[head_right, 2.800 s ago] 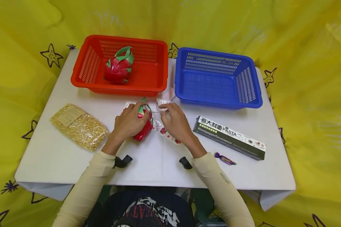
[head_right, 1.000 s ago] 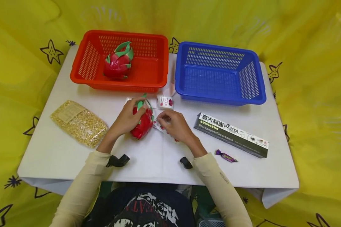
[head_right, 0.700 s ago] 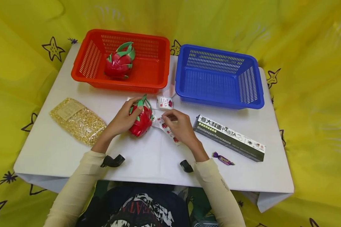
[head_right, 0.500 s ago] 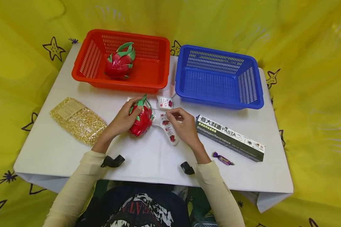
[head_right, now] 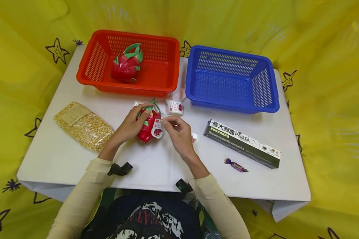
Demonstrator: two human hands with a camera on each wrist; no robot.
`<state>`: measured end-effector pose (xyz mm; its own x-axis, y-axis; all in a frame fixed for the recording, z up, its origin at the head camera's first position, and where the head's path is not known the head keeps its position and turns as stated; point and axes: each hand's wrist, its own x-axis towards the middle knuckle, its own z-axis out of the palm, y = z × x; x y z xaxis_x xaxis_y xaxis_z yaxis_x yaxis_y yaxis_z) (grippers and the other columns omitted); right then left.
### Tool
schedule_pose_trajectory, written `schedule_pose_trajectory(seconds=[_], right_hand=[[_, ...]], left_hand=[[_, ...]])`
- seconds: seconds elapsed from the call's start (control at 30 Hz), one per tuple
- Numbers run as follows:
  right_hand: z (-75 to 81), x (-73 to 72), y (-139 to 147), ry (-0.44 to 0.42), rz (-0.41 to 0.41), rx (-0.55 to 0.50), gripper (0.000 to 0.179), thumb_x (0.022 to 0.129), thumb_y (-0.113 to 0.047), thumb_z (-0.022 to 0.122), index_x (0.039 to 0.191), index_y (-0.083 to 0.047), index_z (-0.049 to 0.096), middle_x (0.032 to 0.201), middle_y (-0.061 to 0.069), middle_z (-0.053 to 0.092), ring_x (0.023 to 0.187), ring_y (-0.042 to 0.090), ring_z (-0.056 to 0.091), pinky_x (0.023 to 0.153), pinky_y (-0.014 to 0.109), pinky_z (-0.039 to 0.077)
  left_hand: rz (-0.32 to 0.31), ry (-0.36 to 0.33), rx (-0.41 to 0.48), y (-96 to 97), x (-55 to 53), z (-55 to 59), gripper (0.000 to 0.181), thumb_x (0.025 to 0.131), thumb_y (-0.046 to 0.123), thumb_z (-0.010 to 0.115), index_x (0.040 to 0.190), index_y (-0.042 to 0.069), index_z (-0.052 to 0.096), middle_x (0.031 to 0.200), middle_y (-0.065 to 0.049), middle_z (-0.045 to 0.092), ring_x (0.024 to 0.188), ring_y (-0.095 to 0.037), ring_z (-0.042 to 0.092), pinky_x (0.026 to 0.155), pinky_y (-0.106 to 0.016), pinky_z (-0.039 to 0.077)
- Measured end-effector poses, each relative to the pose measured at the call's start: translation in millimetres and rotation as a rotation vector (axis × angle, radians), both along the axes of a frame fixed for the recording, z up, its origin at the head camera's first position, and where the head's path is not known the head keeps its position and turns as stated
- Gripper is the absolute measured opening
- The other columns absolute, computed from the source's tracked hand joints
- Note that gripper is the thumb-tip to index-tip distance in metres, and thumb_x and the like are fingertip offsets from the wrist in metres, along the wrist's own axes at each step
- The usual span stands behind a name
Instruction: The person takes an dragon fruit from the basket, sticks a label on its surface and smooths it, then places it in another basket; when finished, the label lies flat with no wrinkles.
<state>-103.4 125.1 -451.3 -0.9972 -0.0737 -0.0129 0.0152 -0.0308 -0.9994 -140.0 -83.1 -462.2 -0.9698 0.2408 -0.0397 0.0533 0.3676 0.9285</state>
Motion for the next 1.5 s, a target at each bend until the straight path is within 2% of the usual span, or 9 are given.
schedule_pose_trajectory(seconds=[0.2, 0.57, 0.77, 0.97, 1.07, 1.17, 1.27, 1.4, 1.5], right_hand=[[-9.5, 2.8, -13, -0.031, -0.035, -0.009, 0.02, 0.102, -0.009, 0.07, 0.114, 0.006, 0.072, 0.111, 0.003, 0.071, 0.1, 0.013, 0.067, 0.091, 0.022, 0.053], [-25.0, -0.4, -23, -0.016, -0.088, 0.031, 0.021, 0.102, -0.008, 0.07, 0.114, 0.01, 0.072, 0.125, 0.014, 0.067, 0.111, 0.016, 0.066, 0.098, 0.024, 0.054], [-33.4, -4.6, -27, -0.009, -0.093, 0.072, 0.022, 0.101, -0.012, 0.071, 0.115, 0.005, 0.075, 0.125, 0.011, 0.067, 0.117, 0.016, 0.062, 0.101, 0.029, 0.053], [-41.8, -9.2, -26, 0.023, -0.078, 0.167, 0.031, 0.102, -0.021, 0.072, 0.129, -0.006, 0.072, 0.131, 0.01, 0.065, 0.123, 0.029, 0.058, 0.11, 0.043, 0.047], [-44.2, -10.1, -22, 0.004, -0.049, 0.203, 0.037, 0.104, -0.025, 0.07, 0.136, -0.009, 0.066, 0.135, 0.009, 0.064, 0.123, 0.028, 0.058, 0.11, 0.043, 0.048], [-42.5, -11.0, -15, 0.005, 0.019, 0.237, 0.042, 0.105, -0.025, 0.068, 0.142, -0.007, 0.06, 0.142, 0.011, 0.06, 0.125, 0.029, 0.057, 0.108, 0.045, 0.048], [-39.1, -13.1, -5, 0.035, 0.108, 0.3, 0.053, 0.103, -0.022, 0.071, 0.15, -0.009, 0.053, 0.15, 0.01, 0.055, 0.133, 0.031, 0.05, 0.109, 0.049, 0.044], [-37.5, -18.0, 7, 0.09, 0.216, 0.485, 0.078, 0.092, -0.028, 0.085, 0.159, -0.02, 0.045, 0.162, 0.004, 0.043, 0.147, 0.03, 0.031, 0.118, 0.055, 0.032], [-39.6, -23.2, 11, 0.148, 0.258, 0.642, 0.092, 0.085, -0.037, 0.091, 0.162, -0.025, 0.041, 0.169, 0.003, 0.034, 0.155, 0.03, 0.02, 0.124, 0.058, 0.02]], left_hand=[[-0.008, 0.005, 0.001, -0.2, -1.3, -0.1, 0.044, 0.114, 0.033, 0.047, 0.152, 0.013, 0.055, 0.152, -0.014, 0.051, 0.143, -0.031, 0.038, 0.117, -0.057, 0.037], [-0.021, -0.027, -0.003, -0.4, -1.4, 1.9, 0.046, 0.113, 0.037, 0.048, 0.153, 0.016, 0.054, 0.157, -0.014, 0.048, 0.148, -0.033, 0.034, 0.122, -0.059, 0.031], [-0.041, -0.057, -0.029, -1.1, -0.9, 0.5, 0.051, 0.11, 0.043, 0.053, 0.155, 0.02, 0.051, 0.159, -0.015, 0.043, 0.147, -0.034, 0.033, 0.119, -0.063, 0.035], [-0.05, -0.03, -0.058, -2.4, 1.6, 0.2, 0.058, 0.104, 0.04, 0.065, 0.156, 0.02, 0.049, 0.154, -0.016, 0.045, 0.141, -0.034, 0.038, 0.113, -0.06, 0.043], [-0.05, -0.04, -0.056, -2.3, 2.6, 0.2, 0.061, 0.101, 0.034, 0.07, 0.156, 0.02, 0.048, 0.151, -0.016, 0.046, 0.135, -0.033, 0.041, 0.104, -0.057, 0.051], [-0.033, -0.047, -0.054, -0.9, 2.2, -0.3, 0.06, 0.099, 0.028, 0.069, 0.155, 0.021, 0.049, 0.15, -0.015, 0.047, 0.132, -0.031, 0.045, 0.099, -0.054, 0.055], [-0.016, -0.039, -0.058, 0.8, 0.7, -0.1, 0.059, 0.097, 0.025, 0.067, 0.154, 0.021, 0.051, 0.15, -0.015, 0.048, 0.132, -0.031, 0.046, 0.1, -0.054, 0.054], [-0.01, -0.03, -0.072, 1.2, -1.1, 0.0, 0.058, 0.098, 0.023, 0.066, 0.154, 0.019, 0.05, 0.151, -0.015, 0.048, 0.135, -0.031, 0.044, 0.105, -0.056, 0.052], [-0.043, -0.035, -0.084, -0.7, -2.2, -0.8, 0.061, 0.1, 0.027, 0.067, 0.156, 0.019, 0.047, 0.154, -0.016, 0.044, 0.137, -0.032, 0.043, 0.106, -0.056, 0.052]])
